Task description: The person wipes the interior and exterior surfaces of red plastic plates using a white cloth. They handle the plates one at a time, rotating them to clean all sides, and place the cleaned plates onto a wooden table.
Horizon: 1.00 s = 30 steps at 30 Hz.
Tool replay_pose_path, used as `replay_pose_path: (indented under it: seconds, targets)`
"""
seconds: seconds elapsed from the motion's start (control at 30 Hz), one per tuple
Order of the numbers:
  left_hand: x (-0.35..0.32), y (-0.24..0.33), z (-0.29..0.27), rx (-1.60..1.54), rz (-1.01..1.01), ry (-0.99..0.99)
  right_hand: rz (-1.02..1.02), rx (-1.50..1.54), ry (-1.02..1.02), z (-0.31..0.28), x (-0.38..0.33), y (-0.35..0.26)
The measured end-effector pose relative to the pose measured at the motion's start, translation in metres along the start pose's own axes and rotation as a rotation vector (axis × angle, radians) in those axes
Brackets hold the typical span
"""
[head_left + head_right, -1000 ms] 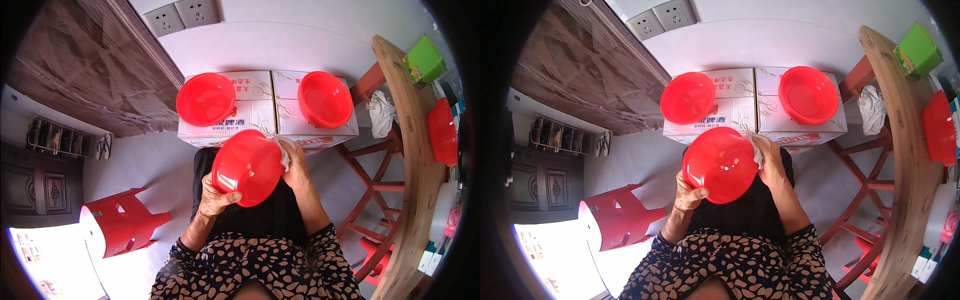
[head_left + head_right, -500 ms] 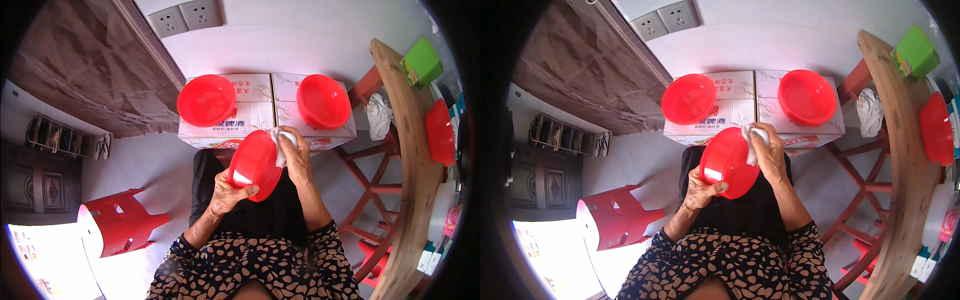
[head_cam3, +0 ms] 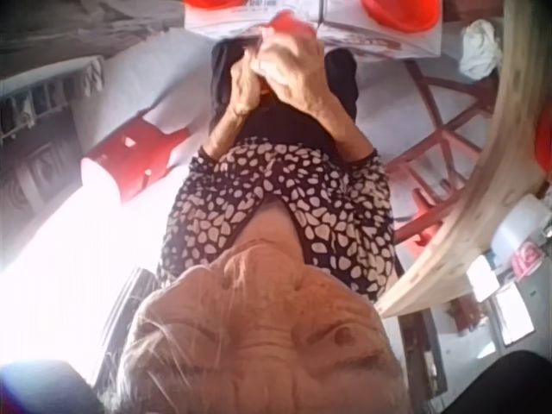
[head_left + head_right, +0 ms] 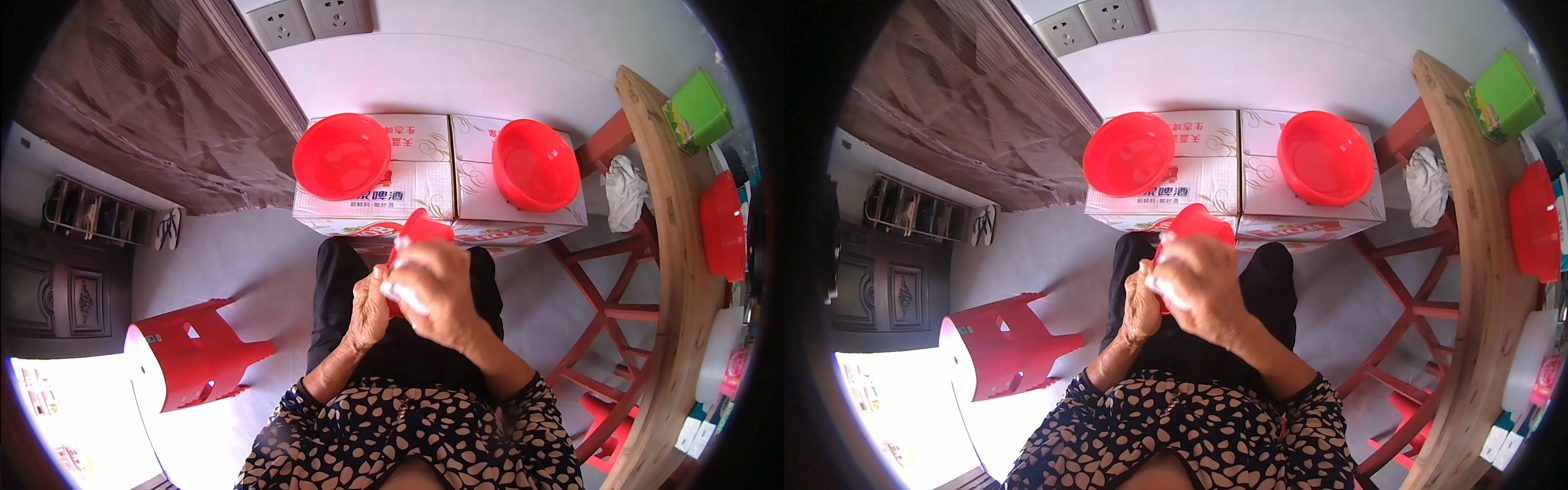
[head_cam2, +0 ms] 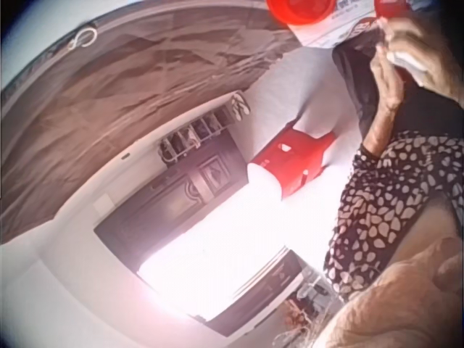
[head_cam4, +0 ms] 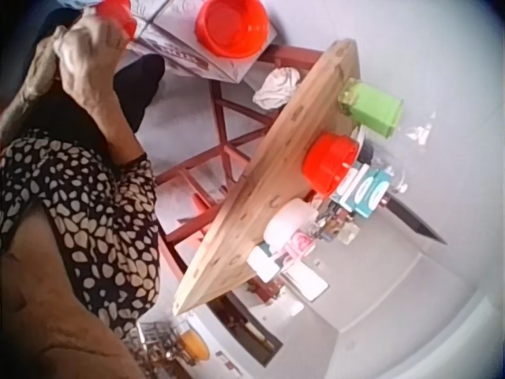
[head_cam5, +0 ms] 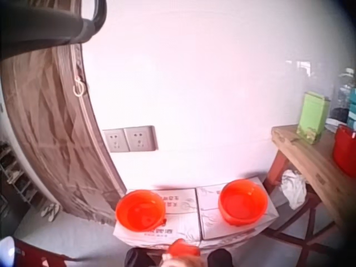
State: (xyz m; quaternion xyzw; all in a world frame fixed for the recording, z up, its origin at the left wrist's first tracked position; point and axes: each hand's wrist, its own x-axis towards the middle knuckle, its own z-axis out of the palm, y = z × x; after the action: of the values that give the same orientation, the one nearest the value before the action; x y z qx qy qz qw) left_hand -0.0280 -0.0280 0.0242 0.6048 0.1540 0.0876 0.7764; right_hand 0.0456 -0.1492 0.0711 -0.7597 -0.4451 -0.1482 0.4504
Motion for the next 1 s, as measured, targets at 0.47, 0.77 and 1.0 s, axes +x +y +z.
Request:
replay_pose_path:
  seconds: [0.47,0.77,1.0]
  targets:
    - [-0.009,-0.006,-0.008,-0.006,0.081,-0.050,1.178,1.100,0.161,0.001,-0.019,0.093]
    - [0.010,0.010,-0.004,-0.283,0.020,0.100,1.296,1.423,0.135,0.029,-0.085,0.082]
    - [0.003,0.013,-0.002,0.089,0.020,-0.064,1.191,1.063,0.464,-0.001,-0.044,0.089]
